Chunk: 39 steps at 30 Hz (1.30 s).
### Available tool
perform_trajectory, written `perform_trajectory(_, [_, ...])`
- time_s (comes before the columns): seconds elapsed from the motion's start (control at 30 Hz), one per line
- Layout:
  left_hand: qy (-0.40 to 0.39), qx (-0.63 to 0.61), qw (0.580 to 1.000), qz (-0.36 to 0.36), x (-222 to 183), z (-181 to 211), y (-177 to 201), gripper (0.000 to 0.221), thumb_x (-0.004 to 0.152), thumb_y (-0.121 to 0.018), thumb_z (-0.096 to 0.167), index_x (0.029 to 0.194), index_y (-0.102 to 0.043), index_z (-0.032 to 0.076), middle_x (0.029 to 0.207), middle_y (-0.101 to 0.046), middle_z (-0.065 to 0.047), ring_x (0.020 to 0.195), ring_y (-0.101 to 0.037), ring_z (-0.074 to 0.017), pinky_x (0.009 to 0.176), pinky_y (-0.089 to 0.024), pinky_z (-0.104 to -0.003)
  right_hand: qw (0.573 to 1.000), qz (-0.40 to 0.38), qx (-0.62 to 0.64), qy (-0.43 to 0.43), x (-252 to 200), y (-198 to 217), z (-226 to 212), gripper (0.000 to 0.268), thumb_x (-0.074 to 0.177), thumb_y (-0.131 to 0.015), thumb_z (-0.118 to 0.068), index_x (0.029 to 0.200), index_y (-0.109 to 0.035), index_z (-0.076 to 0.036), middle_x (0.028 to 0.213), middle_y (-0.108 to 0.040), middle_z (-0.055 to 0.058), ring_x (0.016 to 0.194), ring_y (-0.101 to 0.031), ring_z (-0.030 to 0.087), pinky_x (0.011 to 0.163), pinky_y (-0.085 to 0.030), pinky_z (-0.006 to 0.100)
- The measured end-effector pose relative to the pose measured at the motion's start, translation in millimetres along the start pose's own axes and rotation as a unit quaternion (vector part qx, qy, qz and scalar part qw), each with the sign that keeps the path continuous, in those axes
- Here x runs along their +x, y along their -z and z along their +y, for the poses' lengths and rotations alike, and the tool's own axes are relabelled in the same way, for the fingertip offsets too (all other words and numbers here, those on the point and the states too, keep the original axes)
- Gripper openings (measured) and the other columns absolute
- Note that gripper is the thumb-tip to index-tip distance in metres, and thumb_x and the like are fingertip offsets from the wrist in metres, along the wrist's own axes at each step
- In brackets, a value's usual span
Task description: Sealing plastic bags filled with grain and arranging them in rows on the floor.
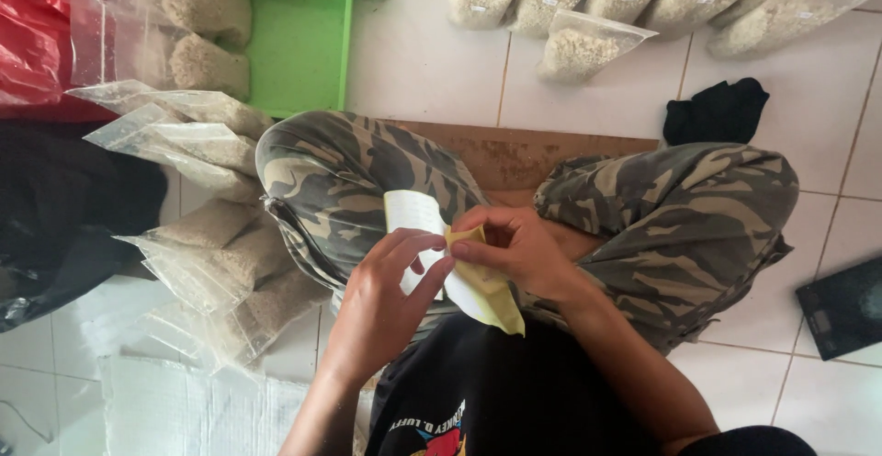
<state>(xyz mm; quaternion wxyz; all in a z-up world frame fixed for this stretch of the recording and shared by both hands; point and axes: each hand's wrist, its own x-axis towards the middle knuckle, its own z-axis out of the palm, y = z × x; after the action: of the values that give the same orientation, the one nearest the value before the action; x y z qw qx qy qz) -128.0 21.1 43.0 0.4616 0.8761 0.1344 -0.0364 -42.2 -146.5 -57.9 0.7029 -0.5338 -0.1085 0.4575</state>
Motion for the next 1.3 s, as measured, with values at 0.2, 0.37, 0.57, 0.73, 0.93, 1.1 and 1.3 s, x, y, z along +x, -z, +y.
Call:
perform_trajectory(0.2, [0.024, -0.037, 0.999, -0.009, 1, 0, 3, 0.019, 0.082, -0.069, 0.011, 0.099, -0.071, 0.004, 0.092, -0.070, -0.002, 0.073, -0.062, -0.0130, 0.061, -0.051, -0.025, 0.999, 0.041, -0.022, 0.016, -4, -10, -8, 0.010, 0.083, -0.074, -0.002, 0.092, -0.072, 0.000, 0.088, -0.068, 0.004, 0.067, -0.056, 0.007, 0.060, -0.043, 0.018])
perform_trajectory(0.37, [0.058, -0.105, 0.993, -0.005, 0, -3, 4, 0.018, 0.080, -0.070, 0.008, 0.097, -0.074, 0.003, 0.093, -0.074, -0.003, 0.073, -0.063, -0.0110, 0.060, -0.050, -0.023, 0.995, 0.057, -0.075, 0.041, -10, -12, -12, 0.014, 0.081, -0.076, -0.003, 0.094, -0.071, 0.000, 0.083, -0.064, 0.001, 0.062, -0.049, 0.005, 0.055, -0.038, 0.018])
perform_trajectory(0.57, [0.111, -0.138, 0.984, -0.024, 1, -2, 6, 0.015, 0.081, -0.072, 0.013, 0.093, -0.077, 0.006, 0.086, -0.076, 0.001, 0.072, -0.061, -0.0069, 0.054, -0.045, -0.021, 0.985, 0.070, -0.142, 0.073, -14, -18, -22, 0.015, 0.079, -0.077, -0.008, 0.090, -0.071, -0.001, 0.084, -0.065, 0.000, 0.058, -0.044, 0.004, 0.052, -0.034, 0.018])
perform_trajectory(0.73, [0.090, -0.133, 0.987, -0.021, 1, -4, 4, 0.012, 0.079, -0.074, 0.012, 0.089, -0.076, 0.005, 0.089, -0.076, 0.002, 0.067, -0.062, -0.0074, 0.053, -0.045, -0.021, 0.981, 0.078, -0.153, 0.092, -16, -20, -22, 0.014, 0.080, -0.077, -0.004, 0.092, -0.069, -0.002, 0.086, -0.066, 0.000, 0.059, -0.045, 0.004, 0.053, -0.035, 0.018])
perform_trajectory(0.93, [0.046, -0.144, 0.988, -0.028, 1, -17, 0, 0.006, 0.084, -0.071, 0.011, 0.085, -0.074, 0.006, 0.092, -0.076, -0.002, 0.067, -0.062, -0.0129, 0.062, -0.047, -0.026, 0.981, 0.090, -0.134, 0.111, -16, -19, -16, 0.014, 0.080, -0.078, -0.005, 0.090, -0.070, 0.001, 0.084, -0.068, 0.007, 0.061, -0.050, 0.006, 0.052, -0.041, 0.021])
perform_trajectory(1.1, [0.023, -0.160, 0.987, -0.015, 2, -25, -1, 0.005, 0.086, -0.071, 0.011, 0.085, -0.072, 0.006, 0.088, -0.074, -0.008, 0.065, -0.062, -0.0184, 0.064, -0.048, -0.029, 0.987, 0.092, -0.084, 0.104, -14, -15, -6, 0.013, 0.083, -0.076, -0.008, 0.088, -0.069, 0.001, 0.089, -0.073, 0.014, 0.070, -0.056, 0.008, 0.053, -0.049, 0.025])
perform_trajectory(1.3, [0.037, -0.140, 0.987, 0.072, -5, -35, 11, 0.007, 0.085, -0.072, 0.010, 0.086, -0.073, 0.003, 0.088, -0.075, -0.010, 0.066, -0.064, -0.0180, 0.062, -0.049, -0.028, 0.991, 0.096, -0.053, 0.071, -9, -8, -13, 0.023, 0.085, -0.071, -0.023, 0.089, -0.062, -0.002, 0.104, -0.072, 0.021, 0.068, -0.064, 0.013, 0.055, -0.054, 0.029])
